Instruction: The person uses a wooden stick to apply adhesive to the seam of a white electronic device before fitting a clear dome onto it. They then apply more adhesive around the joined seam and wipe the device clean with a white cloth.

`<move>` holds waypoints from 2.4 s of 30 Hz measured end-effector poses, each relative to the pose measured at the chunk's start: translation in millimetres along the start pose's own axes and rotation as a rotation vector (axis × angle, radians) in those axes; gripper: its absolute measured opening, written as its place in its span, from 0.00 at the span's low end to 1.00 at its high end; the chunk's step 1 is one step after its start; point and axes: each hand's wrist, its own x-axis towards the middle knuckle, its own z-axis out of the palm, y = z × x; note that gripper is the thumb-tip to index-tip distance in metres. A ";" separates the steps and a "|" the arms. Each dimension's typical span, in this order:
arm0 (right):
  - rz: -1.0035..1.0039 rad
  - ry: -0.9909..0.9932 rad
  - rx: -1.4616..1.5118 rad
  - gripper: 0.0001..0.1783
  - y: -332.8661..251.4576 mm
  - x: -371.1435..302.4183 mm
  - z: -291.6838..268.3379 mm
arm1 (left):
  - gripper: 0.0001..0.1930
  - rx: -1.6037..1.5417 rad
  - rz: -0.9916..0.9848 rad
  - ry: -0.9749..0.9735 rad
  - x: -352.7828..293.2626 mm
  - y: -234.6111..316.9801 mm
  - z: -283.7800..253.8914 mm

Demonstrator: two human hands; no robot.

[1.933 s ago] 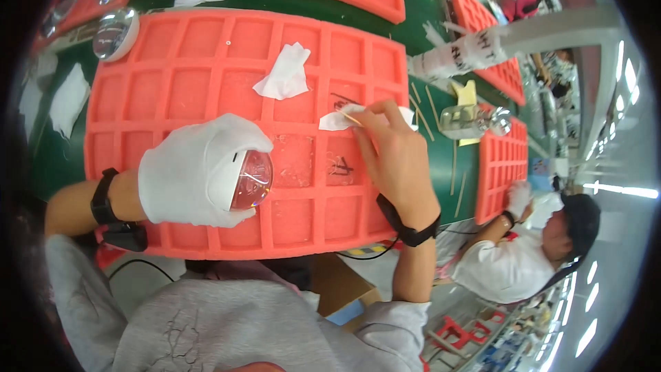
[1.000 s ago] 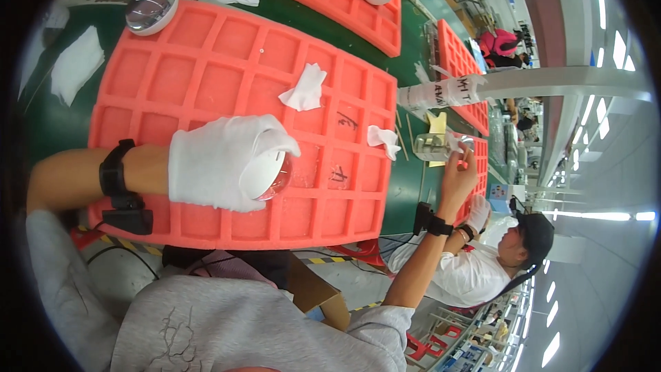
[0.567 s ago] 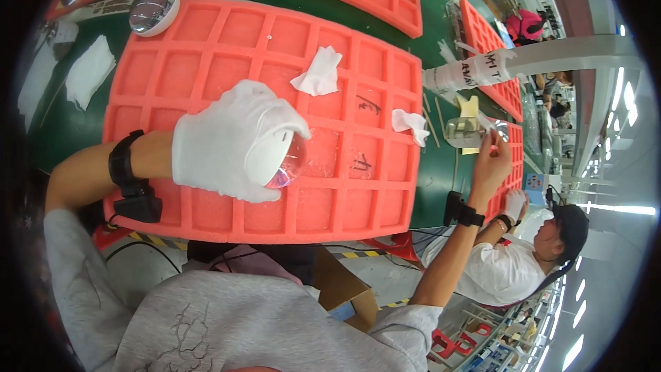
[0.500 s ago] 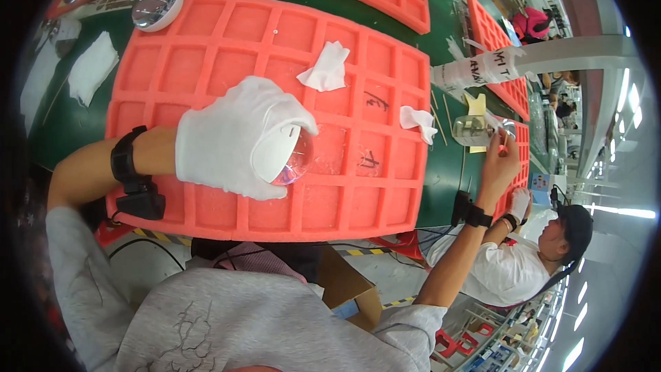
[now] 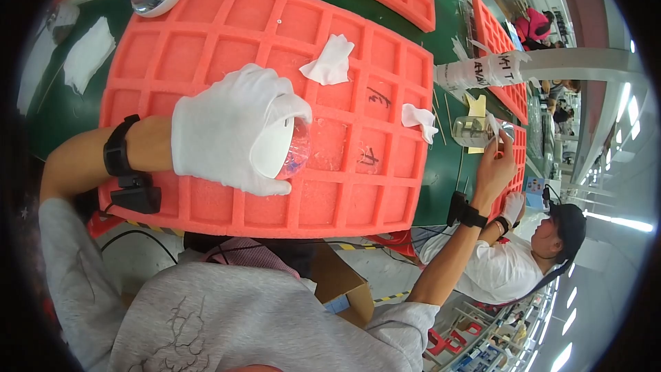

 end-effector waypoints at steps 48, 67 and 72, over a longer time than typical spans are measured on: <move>-0.491 -0.431 0.732 0.30 -244.5 -145.4 -68.5 | 0.26 -0.184 0.024 0.037 3.8 -2.0 -1.3; -0.476 -0.501 0.698 0.38 -241.5 -149.0 -63.3 | 0.27 -0.223 0.046 0.070 6.4 -2.3 0.5; -0.556 -0.544 0.653 0.37 -242.2 -143.9 -64.2 | 0.26 -0.243 0.023 0.055 6.6 -3.4 -1.5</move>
